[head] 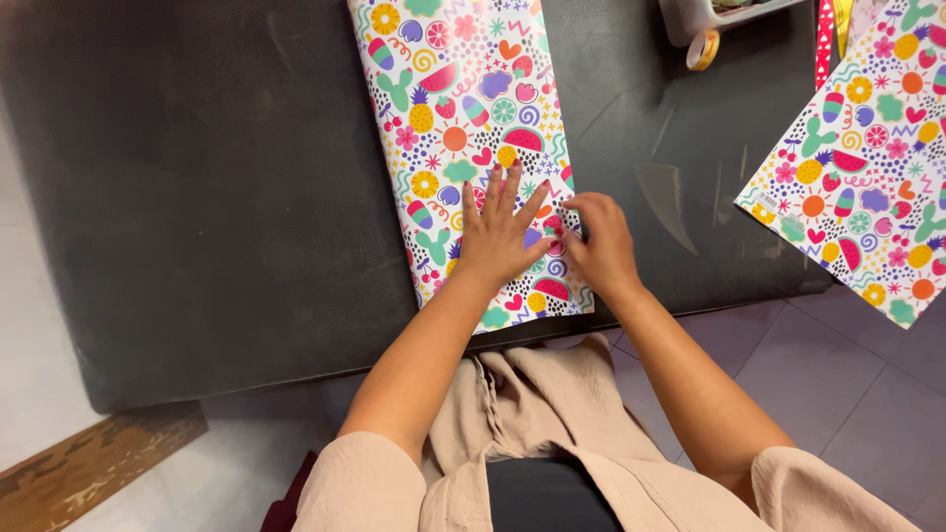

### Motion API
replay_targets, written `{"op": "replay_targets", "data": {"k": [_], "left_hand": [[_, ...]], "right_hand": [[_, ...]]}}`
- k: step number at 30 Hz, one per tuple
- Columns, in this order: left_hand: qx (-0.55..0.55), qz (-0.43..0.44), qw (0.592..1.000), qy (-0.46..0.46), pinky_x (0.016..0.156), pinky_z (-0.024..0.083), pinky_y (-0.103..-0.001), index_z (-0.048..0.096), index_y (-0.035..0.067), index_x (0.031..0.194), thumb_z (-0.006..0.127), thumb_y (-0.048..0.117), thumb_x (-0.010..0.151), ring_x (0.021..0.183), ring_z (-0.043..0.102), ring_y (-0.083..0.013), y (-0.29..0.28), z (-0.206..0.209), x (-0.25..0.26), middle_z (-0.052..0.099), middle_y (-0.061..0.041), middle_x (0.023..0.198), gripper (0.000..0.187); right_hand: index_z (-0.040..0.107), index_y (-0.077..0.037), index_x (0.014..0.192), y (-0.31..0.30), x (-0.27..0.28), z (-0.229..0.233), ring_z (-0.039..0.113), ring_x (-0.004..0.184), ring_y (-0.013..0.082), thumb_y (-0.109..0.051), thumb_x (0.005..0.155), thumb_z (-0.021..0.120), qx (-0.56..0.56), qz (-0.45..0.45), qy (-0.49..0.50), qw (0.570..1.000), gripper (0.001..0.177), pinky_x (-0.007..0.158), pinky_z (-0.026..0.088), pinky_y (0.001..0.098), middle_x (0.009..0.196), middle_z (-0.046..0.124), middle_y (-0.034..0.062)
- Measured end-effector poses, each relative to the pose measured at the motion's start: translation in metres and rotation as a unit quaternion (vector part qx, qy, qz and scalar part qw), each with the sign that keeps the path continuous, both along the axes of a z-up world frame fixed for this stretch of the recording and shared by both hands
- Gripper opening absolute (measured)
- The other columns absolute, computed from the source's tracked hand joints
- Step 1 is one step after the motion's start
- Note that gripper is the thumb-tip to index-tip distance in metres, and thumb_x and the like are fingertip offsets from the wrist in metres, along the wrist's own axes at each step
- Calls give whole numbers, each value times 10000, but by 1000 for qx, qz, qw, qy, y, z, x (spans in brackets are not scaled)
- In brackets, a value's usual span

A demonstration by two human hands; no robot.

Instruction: The person wraps a small blue clothing item in colorful patterned wrapping paper on a black table. They fold the paper around the item, smooth the edges, and secure the seam with clear tape and scissors.

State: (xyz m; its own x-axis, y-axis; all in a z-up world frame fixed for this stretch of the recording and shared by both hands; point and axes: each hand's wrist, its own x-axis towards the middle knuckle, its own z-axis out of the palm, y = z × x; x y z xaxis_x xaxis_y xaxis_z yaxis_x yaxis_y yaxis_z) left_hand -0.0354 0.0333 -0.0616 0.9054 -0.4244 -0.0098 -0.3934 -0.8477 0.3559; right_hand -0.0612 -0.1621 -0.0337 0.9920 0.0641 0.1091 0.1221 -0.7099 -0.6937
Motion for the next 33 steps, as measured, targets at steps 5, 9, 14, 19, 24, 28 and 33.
{"op": "replay_targets", "data": {"k": [5,9,14,19,24,28,33], "left_hand": [[-10,-7,1000,-15,1212,102,-731,294,305,1602,661,632,863,1580,104,-366,5,0,0,160,-165,1690,887],[-20,-22,999,-45,1212,118,-719,291,291,1608,642,661,883,1570,140,-367,10,-1,-1,182,-161,1674,887],[-26,-22,998,-60,1218,111,-711,274,300,1625,627,691,888,1576,142,-356,11,-2,-3,172,-140,1697,906],[-9,-15,999,-43,1230,98,-692,279,335,1621,623,661,892,1586,117,-332,11,-3,-4,151,-119,1707,869],[5,-17,1000,-13,1215,60,-694,274,331,1610,606,662,896,1580,76,-334,10,2,1,107,-119,1707,854],[19,-26,999,25,1210,28,-689,236,334,1613,573,672,917,1578,42,-339,10,0,4,73,-121,1708,844],[18,-23,999,37,1226,17,-675,206,338,1627,563,665,929,1585,34,-336,10,5,2,63,-107,1713,849]], "right_hand": [[663,-134,1306,1,3,10,598,1203,356,-69,872,768,13,59,28,998,451,978,506,413,1334,580,167],[644,-139,1337,-4,3,12,643,1113,305,-59,850,745,60,62,102,991,503,874,543,372,1314,597,153],[588,-118,1386,0,-2,15,665,1030,289,-53,844,745,56,29,118,991,568,830,550,363,1281,628,140],[572,-66,1384,6,-15,15,659,966,270,-66,850,765,52,-27,106,993,568,838,554,373,1228,646,140],[624,-30,1267,11,-29,10,661,894,203,-86,884,746,95,-83,63,990,406,765,546,325,1140,655,130],[694,-19,1042,6,-69,-10,615,752,159,-107,985,732,106,-161,60,979,112,681,503,296,951,658,88],[615,-5,1074,11,-123,-45,579,764,133,-111,1066,616,313,-259,119,906,107,662,486,286,902,635,85]]}}
